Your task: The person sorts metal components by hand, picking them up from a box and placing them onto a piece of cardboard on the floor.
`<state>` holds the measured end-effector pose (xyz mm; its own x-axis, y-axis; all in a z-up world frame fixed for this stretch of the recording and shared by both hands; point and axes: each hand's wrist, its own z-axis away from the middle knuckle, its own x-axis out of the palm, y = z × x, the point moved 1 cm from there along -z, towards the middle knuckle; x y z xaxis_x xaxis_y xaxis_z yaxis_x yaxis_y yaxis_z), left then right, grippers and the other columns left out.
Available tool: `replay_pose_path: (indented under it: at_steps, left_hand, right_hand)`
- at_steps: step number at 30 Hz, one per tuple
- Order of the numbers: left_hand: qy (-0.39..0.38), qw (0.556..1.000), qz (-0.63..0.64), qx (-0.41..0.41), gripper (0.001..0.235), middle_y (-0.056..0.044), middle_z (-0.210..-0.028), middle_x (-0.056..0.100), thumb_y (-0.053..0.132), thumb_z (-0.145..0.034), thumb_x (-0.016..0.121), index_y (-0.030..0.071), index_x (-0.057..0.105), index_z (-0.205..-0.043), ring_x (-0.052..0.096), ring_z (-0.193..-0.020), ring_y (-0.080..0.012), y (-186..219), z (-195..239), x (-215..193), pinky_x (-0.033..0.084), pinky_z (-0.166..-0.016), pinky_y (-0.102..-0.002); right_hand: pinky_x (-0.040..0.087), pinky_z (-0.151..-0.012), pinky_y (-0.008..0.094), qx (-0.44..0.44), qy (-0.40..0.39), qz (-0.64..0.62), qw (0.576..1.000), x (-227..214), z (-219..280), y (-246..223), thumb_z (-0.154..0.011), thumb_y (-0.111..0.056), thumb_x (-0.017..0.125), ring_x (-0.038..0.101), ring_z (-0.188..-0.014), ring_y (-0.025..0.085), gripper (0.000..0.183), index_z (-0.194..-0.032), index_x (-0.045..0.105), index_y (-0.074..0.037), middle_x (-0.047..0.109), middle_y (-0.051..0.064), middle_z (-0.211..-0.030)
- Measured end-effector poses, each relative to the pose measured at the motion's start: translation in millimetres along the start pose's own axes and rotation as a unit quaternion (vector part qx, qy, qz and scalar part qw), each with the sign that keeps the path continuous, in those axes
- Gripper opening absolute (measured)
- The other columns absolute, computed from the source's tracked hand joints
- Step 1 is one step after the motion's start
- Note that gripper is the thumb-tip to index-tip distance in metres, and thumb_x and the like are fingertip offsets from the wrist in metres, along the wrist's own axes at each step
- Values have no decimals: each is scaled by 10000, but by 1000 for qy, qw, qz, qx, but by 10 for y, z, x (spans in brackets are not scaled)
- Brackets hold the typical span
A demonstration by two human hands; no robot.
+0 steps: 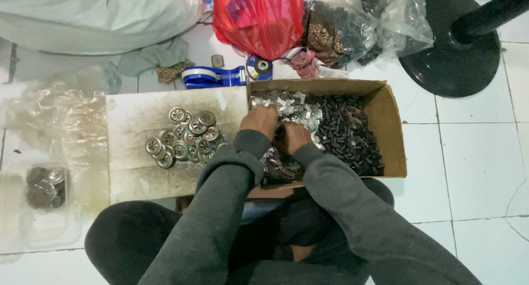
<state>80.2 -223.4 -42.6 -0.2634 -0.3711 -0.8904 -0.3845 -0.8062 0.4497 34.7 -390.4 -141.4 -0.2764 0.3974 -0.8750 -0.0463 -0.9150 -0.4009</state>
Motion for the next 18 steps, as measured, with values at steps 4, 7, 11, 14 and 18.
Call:
replay_pose_path:
  at_steps: [4,7,11,14,18]
  left_hand:
    - [-26,999,-34,8,101,-263,-928,685,17,-882,656,-35,694,-959,759,-789,-394,229,101,-311,637,-585,-476]
    - [-35,999,-33,-1,241,-216,-864,656,199,-909,647,-25,720,-957,736,-827,-362,324,277,-412,635,-670,-503]
    - [-93,993,-71,25,383,-200,-863,751,327,-834,702,-7,744,-1016,753,-853,-348,395,351,-374,618,-711,-523]
    - [-115,983,-142,29,414,-165,-842,759,327,-845,673,19,676,-1120,753,-817,-343,194,217,313,599,-667,-542]
    - [-132,955,-258,60,129,-52,-757,759,179,-911,634,114,745,-905,715,-695,-278,61,228,788,551,-569,-448]
  right_hand:
    - [610,-903,645,56,-24,-41,997,-33,-52,49,-828,-213,774,709,-1094,435,360,-1185,759,-252,725,113,-1123]
    - [592,-922,552,115,31,-177,977,34,-103,382,-819,-173,694,731,-1036,413,203,-1002,781,-193,763,102,-1006]
    - [573,-544,456,152,10,-442,884,-21,-26,682,-878,-23,633,721,-615,324,237,-1094,729,-35,733,221,-809]
    - [546,-707,447,140,6,-417,898,19,58,796,-783,-49,666,719,-782,322,247,-1005,771,-63,737,184,-852]
    - [563,-815,365,100,-9,-378,920,129,-31,991,-787,-303,742,679,-842,193,183,-886,813,-166,736,58,-813]
